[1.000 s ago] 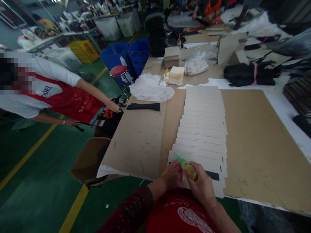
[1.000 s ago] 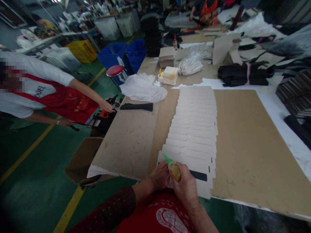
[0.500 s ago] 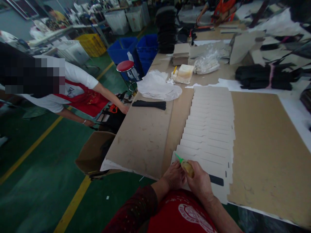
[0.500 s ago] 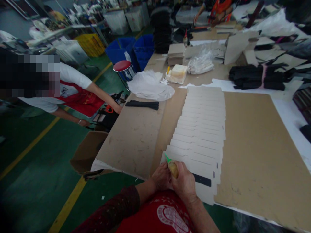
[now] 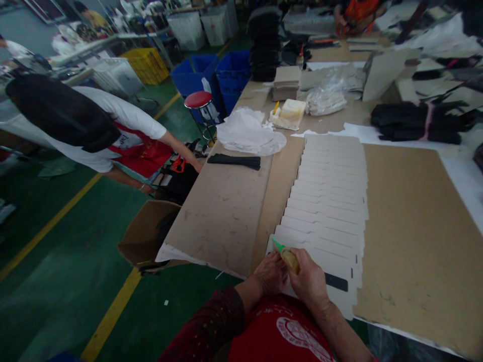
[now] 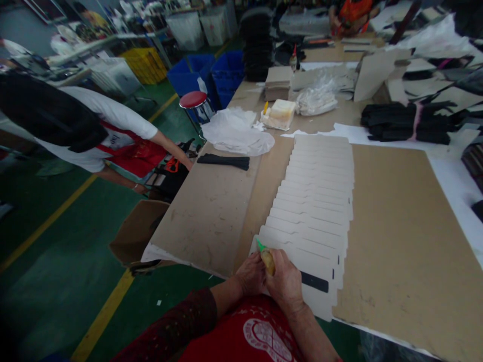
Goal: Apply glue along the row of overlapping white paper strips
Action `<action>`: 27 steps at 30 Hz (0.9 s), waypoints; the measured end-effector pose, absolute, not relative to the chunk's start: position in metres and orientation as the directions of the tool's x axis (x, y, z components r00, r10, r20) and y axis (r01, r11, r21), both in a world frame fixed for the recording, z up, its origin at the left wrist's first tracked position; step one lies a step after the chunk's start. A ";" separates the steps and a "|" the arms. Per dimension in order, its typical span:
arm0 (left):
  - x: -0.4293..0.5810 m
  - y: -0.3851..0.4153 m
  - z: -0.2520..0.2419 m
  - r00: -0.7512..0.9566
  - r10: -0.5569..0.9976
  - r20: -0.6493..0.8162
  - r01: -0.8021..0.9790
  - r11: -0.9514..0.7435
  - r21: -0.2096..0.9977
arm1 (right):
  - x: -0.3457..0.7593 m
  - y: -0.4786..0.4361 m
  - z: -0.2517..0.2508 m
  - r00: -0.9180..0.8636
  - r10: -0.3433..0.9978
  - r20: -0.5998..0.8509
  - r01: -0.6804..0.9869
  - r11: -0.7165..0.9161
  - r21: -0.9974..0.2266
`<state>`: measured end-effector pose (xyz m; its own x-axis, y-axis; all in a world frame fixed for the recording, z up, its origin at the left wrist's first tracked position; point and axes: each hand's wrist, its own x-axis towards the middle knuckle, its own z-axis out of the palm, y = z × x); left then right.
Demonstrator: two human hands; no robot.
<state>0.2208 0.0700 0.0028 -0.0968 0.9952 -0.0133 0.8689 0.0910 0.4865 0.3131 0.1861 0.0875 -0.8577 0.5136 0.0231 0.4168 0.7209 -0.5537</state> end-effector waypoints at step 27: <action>0.220 0.071 0.001 -0.108 0.994 -0.003 0.871 0.097 0.481 | 0.318 0.192 0.091 -0.862 0.507 0.025 0.422 0.742 -0.521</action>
<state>0.2201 0.0706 0.0012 -0.1084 0.9941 -0.0035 0.8713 0.0967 0.4811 0.3179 0.1920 0.0906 -0.8617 0.5068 0.0248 0.4215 0.7422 -0.5210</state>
